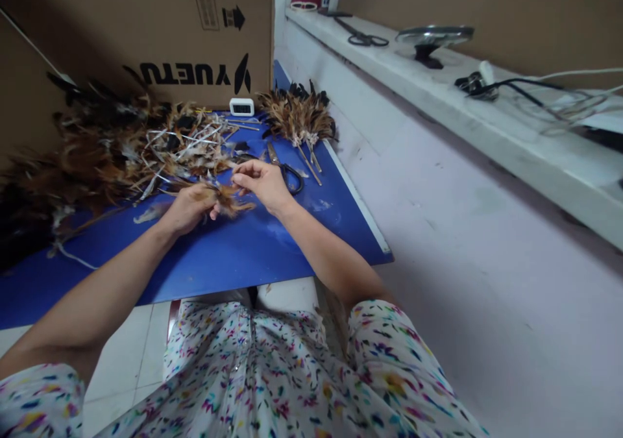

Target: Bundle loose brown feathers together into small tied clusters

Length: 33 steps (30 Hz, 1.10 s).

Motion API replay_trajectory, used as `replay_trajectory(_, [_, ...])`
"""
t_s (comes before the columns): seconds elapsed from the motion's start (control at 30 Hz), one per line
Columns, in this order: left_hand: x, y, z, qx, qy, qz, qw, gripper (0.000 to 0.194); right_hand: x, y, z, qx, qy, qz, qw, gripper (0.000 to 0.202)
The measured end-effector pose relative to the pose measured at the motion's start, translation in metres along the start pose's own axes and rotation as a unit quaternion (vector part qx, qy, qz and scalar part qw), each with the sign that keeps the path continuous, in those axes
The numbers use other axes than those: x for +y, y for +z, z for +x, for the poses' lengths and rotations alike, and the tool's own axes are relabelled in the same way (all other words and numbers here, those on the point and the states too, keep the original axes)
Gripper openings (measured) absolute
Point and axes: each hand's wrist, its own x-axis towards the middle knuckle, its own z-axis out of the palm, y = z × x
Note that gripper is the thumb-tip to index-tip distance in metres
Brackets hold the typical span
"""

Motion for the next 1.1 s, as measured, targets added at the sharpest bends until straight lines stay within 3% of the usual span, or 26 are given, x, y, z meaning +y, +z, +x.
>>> replay_trajectory(0.27, [0.002,0.002,-0.003,-0.047,0.007,0.107,0.993,0.034,0.004,0.002,-0.018,-0.034,-0.025,-0.030,0.999,0.039])
replay_trajectory(0.47, [-0.003,0.002,-0.003,0.000,0.068,0.201,0.977,0.028,0.010,0.000,-0.017,-0.021,-0.046,-0.054,0.997,0.041])
replay_trajectory(0.63, [-0.002,-0.001,-0.004,0.063,0.175,0.378,0.907,0.022,0.013,0.002,-0.018,0.008,-0.034,-0.045,0.998,0.038])
replay_trajectory(0.9, [-0.009,-0.003,-0.008,0.073,0.274,0.524,0.804,0.025,0.010,0.010,-0.021,0.051,0.006,-0.017,0.999,0.028])
replay_trajectory(1.0, [-0.009,-0.002,-0.009,0.081,0.283,0.553,0.780,0.026,0.012,0.013,-0.022,0.066,0.011,-0.014,0.998,0.027])
replay_trajectory(1.1, [-0.007,0.000,-0.009,0.079,0.275,0.562,0.776,0.025,0.013,0.014,-0.022,0.075,0.010,-0.009,0.997,0.028])
